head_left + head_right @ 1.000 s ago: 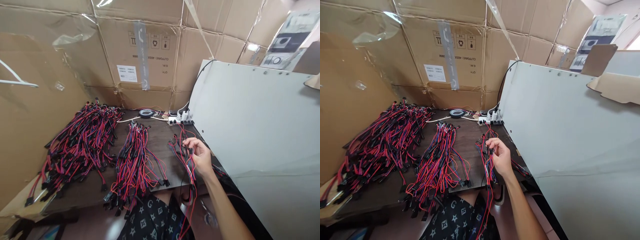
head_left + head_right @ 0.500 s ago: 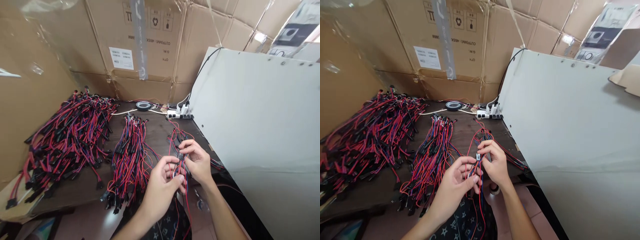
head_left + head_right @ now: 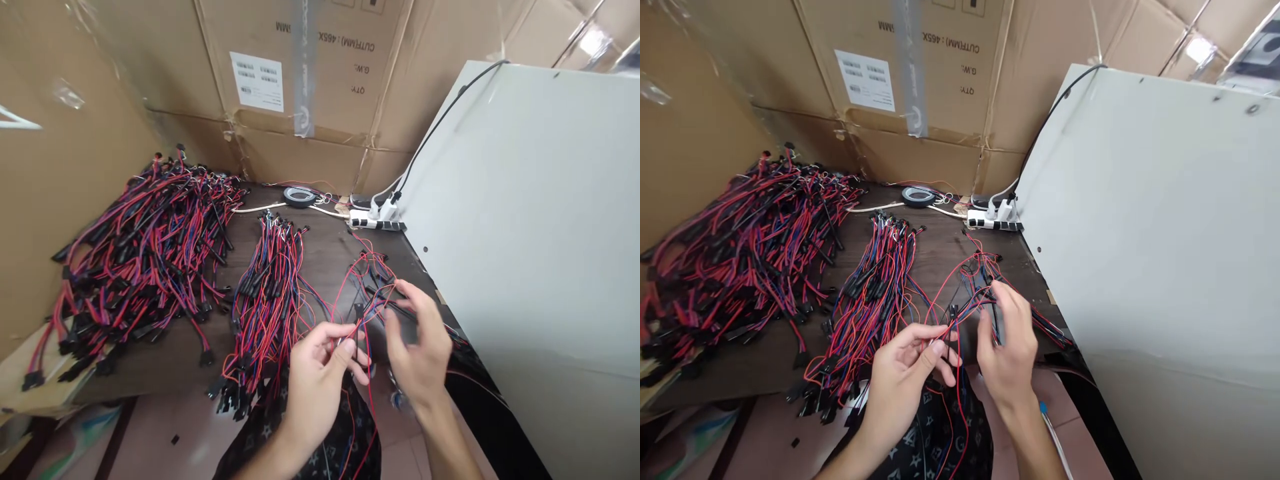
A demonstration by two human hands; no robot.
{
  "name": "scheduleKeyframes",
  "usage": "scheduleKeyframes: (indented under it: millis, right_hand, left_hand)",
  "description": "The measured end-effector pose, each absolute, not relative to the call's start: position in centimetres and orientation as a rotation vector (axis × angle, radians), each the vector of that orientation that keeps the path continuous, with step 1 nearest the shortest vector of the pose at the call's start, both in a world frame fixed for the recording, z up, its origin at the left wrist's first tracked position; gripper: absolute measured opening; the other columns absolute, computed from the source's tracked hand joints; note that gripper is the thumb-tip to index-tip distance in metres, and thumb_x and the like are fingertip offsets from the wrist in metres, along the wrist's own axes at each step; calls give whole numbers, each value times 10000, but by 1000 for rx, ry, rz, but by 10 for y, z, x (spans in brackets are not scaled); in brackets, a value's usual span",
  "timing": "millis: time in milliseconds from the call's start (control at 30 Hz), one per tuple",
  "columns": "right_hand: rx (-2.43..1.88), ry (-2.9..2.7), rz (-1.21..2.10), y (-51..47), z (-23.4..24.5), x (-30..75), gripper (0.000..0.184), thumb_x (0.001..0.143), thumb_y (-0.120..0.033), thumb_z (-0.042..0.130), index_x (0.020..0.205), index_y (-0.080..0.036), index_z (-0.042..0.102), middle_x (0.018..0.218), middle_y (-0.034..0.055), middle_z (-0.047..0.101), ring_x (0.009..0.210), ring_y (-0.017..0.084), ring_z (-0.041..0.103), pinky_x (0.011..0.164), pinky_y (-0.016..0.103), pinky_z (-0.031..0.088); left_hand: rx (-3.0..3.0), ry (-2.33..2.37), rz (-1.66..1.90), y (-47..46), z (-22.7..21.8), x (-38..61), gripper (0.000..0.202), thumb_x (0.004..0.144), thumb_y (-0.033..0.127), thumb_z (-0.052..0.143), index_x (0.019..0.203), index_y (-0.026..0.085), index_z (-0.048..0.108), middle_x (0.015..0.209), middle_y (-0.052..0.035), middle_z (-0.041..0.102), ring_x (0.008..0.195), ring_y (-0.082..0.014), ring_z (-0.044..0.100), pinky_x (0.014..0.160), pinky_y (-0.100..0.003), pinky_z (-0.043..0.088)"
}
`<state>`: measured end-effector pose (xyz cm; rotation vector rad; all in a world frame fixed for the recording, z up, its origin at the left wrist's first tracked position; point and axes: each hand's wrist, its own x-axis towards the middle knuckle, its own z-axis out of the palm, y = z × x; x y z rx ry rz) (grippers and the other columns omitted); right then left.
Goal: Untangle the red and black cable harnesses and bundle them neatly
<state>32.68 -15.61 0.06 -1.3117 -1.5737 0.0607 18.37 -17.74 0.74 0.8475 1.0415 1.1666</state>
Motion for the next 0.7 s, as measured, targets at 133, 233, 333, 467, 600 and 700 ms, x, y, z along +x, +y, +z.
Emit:
scheduleKeyframes:
  millis: [133, 233, 333, 467, 600, 700]
  right_hand:
    - [-1290, -1684, 55, -166, 23, 331, 331, 840, -120, 574, 1150, -234, 595, 1072, 92, 574, 954, 217, 565, 831, 366, 470]
    - [-1276, -1940, 395, -159, 37, 335, 161, 863, -167, 552, 1002, -200, 628, 963, 76, 594, 850, 184, 566, 747, 310, 474]
    - [-1315, -1941, 652, -151, 42, 337, 54, 845, -177, 568, 876, -181, 613, 761, 22, 572, 663, 131, 510, 604, 250, 432]
    - [-1330, -1816, 857, -145, 39, 337, 45, 822, -216, 585, 815, -171, 585, 626, -22, 499, 559, 103, 443, 509, 218, 377]
    - [-1313, -1688, 787, -137, 44, 349, 120, 844, -260, 554, 773, -164, 570, 665, 7, 555, 565, 104, 481, 505, 217, 392]
    - [-1320, -1576, 692, -128, 51, 362, 164, 861, -286, 543, 752, -164, 560, 643, 6, 554, 507, 92, 457, 452, 211, 357]
  left_hand:
    - [947, 1056, 1180, -181, 5, 186, 163, 835, 284, 597, 891, 135, 634, 638, -23, 660, 483, -135, 619, 504, -256, 518]
    - [1080, 1098, 1156, -183, 2, 187, 169, 867, 284, 560, 927, 154, 649, 658, -21, 666, 506, -133, 627, 515, -246, 524]
    - [1266, 1197, 1107, -184, 2, 186, 198, 886, 270, 533, 1001, 189, 672, 683, -13, 679, 526, -131, 640, 548, -238, 530]
    - [1482, 1313, 1092, -183, 10, 184, 242, 890, 234, 505, 1033, 224, 700, 732, -17, 708, 544, -131, 652, 596, -236, 540]
    - [1583, 1372, 1029, -184, 7, 183, 268, 882, 217, 485, 1029, 220, 710, 741, -31, 725, 519, -139, 645, 633, -267, 550]
    - [1451, 1352, 952, -185, -2, 180, 253, 866, 216, 491, 977, 180, 715, 695, -40, 722, 464, -149, 637, 586, -280, 550]
